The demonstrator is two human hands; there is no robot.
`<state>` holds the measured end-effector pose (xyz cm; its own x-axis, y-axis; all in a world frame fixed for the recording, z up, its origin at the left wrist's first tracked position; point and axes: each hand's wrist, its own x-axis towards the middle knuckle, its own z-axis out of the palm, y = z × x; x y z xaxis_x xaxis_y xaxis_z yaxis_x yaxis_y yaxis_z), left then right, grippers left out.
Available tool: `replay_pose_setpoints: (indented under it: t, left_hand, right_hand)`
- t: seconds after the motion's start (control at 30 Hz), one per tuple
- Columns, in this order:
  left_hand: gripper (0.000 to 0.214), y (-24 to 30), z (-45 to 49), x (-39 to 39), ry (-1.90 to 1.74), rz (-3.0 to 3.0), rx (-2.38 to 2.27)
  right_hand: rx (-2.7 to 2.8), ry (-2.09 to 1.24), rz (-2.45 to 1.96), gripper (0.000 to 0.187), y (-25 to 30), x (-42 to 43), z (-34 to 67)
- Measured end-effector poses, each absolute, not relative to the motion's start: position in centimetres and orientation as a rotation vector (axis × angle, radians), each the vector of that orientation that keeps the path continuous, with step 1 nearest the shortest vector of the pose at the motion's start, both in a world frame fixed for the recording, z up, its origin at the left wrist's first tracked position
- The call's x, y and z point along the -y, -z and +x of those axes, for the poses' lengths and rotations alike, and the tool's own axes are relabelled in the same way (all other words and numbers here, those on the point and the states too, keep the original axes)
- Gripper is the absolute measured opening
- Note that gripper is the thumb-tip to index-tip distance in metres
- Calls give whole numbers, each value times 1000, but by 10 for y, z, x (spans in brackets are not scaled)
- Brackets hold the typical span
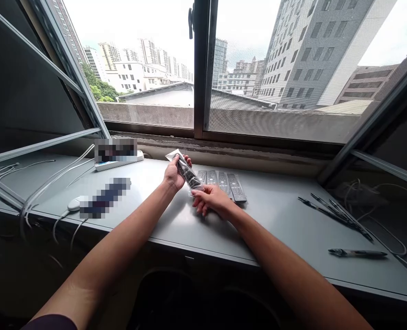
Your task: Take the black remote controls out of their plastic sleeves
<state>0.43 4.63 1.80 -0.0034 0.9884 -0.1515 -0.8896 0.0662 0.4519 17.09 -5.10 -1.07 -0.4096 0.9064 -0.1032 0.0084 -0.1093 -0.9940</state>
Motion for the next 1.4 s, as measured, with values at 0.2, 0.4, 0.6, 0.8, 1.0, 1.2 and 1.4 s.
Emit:
replay_pose_setpoints:
  t: [0.2,0.4,0.6,0.8,1.0,1.2,1.4]
  left_hand:
    - [18,-18,7,-45,-1519,261,-483]
    - [4,-15,18,-40,-1510,400,-454]
    - [6,-16,16,-39,-1479,405,-483]
    - [6,-14,19,-35,-1399,475,-529]
    - [5,-11,21,-35,-1392,537,-520]
    - [11,-16,23,-24,-1343,643,-478]
    - [16,-14,18,-30,-1373,617,-504]
  right_hand:
    - [1501,-1679,-1048,47,10,53,172]
    - [1380,-1747,-1053,55,13,49,171]
    - [1399,-1650,-983,45,17,47,171]
    - [1478,-1536,-888,41,15,48,171]
    - [1393,-1659,-1000,52,10,49,173]
    - [1405,-1647,-1022,53,16,46,175]
    - [1491,-1561,-927,50,13,50,175]
